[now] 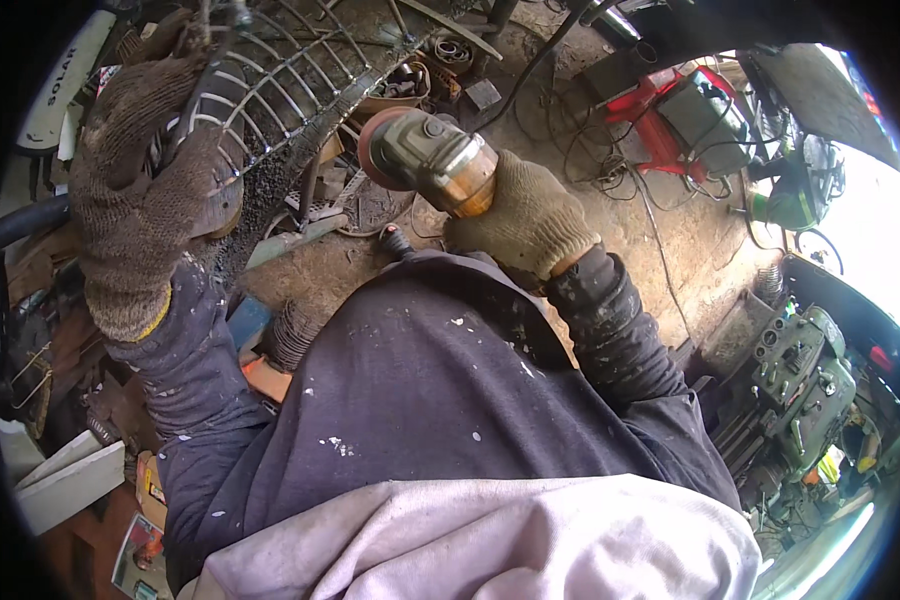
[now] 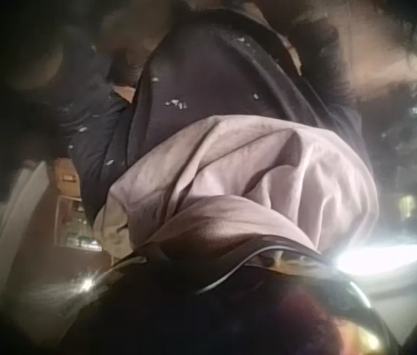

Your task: The person uses an angle grinder to cut and smooth the edges of a curved metal wire guard and then uses a welding tool to fuse segments together.

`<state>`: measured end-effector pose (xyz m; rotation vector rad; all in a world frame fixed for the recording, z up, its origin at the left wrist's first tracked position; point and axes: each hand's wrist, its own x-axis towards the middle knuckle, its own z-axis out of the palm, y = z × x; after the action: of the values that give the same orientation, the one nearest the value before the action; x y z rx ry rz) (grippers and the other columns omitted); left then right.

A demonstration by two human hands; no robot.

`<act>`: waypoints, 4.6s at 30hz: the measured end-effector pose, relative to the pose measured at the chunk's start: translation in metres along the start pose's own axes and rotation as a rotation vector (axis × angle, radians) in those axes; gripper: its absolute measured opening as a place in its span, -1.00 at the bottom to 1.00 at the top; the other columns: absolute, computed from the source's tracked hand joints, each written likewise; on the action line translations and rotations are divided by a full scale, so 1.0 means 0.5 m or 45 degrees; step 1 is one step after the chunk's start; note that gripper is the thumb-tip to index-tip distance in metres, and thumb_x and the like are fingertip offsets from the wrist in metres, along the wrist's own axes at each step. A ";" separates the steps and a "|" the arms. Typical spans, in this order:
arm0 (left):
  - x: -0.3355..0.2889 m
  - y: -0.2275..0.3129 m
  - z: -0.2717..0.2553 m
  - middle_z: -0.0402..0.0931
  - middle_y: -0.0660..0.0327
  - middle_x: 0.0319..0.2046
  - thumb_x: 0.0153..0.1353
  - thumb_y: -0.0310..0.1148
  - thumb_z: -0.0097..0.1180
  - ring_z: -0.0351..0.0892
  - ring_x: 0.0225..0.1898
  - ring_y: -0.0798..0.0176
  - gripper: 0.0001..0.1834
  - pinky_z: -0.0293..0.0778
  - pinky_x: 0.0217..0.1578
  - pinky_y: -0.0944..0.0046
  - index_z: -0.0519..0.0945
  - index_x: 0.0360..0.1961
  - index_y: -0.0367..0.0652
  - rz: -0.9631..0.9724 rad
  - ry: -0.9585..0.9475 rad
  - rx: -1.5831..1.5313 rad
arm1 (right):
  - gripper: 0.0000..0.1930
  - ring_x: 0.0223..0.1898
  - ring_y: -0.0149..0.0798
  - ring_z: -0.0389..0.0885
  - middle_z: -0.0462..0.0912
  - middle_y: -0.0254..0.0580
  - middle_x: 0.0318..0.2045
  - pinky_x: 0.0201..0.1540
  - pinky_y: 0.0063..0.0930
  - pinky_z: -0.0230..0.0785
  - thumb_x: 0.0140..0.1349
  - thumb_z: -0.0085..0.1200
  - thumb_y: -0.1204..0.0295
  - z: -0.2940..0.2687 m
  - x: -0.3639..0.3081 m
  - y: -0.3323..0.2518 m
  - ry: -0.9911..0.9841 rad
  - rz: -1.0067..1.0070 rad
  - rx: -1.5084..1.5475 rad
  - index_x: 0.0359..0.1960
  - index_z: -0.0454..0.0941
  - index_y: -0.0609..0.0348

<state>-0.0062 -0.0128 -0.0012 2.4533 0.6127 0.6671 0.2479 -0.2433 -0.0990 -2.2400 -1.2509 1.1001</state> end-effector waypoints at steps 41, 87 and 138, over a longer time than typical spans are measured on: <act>-0.002 -0.025 -0.120 0.66 -0.05 0.09 0.46 -0.28 0.10 0.74 0.05 0.11 -0.57 0.72 0.05 0.21 0.58 0.21 -0.38 -0.198 -0.138 0.284 | -0.24 0.12 -0.01 0.69 0.72 0.00 0.07 0.20 -0.21 0.49 -0.07 0.51 0.31 0.092 -0.014 0.109 -0.037 -0.078 0.629 0.24 0.52 0.18; 0.052 0.014 0.022 0.67 -0.04 0.08 0.49 -0.30 0.04 0.75 0.05 0.14 -0.57 0.71 0.07 0.27 0.56 0.25 -0.34 0.154 -0.059 0.007 | -0.33 -0.14 0.10 0.77 0.75 0.10 -0.22 -0.08 -0.13 0.60 -0.16 0.57 0.14 0.020 0.003 0.106 -0.049 -0.199 0.234 -0.02 0.65 0.23; -0.070 0.231 0.198 0.63 -0.23 -0.03 0.26 -0.30 0.27 0.64 -0.07 -0.26 -0.66 0.51 -0.07 -0.19 0.65 -0.02 -0.29 0.504 0.075 0.605 | -0.40 -0.09 0.10 0.77 0.77 0.05 -0.15 -0.02 -0.13 0.60 0.01 0.47 0.12 -0.079 -0.014 0.035 -0.290 -0.035 -0.145 0.10 0.64 0.08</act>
<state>0.0552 -0.1553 -0.0191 3.0528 0.3309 0.8214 0.2856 -0.2560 -0.0814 -2.2195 -1.4639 1.3356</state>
